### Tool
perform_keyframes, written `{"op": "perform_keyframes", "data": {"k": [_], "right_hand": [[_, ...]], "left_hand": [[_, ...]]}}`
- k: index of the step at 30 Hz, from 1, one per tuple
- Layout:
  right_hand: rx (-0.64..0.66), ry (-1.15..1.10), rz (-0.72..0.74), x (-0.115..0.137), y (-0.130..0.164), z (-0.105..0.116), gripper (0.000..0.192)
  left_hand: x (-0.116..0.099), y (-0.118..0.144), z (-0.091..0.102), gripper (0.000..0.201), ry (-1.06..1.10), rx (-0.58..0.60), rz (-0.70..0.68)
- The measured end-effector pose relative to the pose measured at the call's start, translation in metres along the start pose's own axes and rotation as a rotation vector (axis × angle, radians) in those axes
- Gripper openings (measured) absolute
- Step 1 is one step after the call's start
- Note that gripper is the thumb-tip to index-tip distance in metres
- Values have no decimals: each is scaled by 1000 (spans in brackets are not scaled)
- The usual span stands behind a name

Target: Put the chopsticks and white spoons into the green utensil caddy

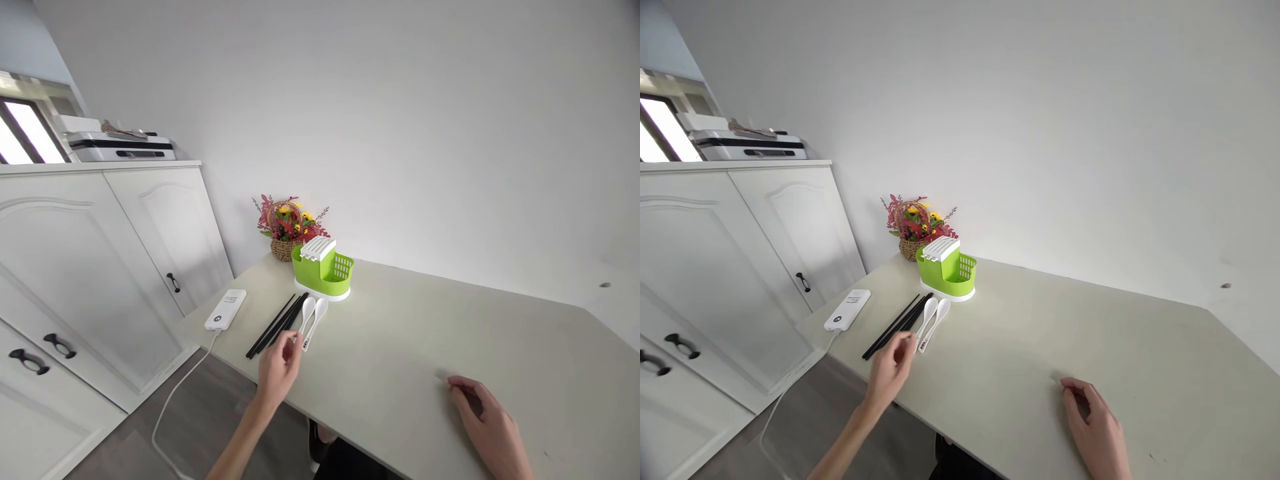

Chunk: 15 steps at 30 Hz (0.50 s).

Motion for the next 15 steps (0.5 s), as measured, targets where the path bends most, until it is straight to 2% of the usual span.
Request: {"op": "perform_keyframes", "data": {"k": [2, 5, 9, 15], "right_hand": [[6, 3, -5, 0, 0, 1, 41], [14, 7, -10, -1, 0, 0, 42], [7, 17, -9, -2, -1, 0, 44], [10, 25, -20, -2, 1, 1, 44]], "left_hand": [[13, -15, 15, 28, -155, -102, -6], [33, -37, 30, 33, -360, -151, -55], [58, -52, 34, 43, -504, -96, -42], [79, -56, 35, 42, -473, -21, -4]]}}
Point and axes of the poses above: each hand's wrist, its own y-axis away from the middle knuckle, its own z-axis out of the back of the hand, x = y × z, the point moved 1 cm from there along -y, towards the middle knuckle, and after that the axes turned 9 degrees about z, right-handed, at the moved point
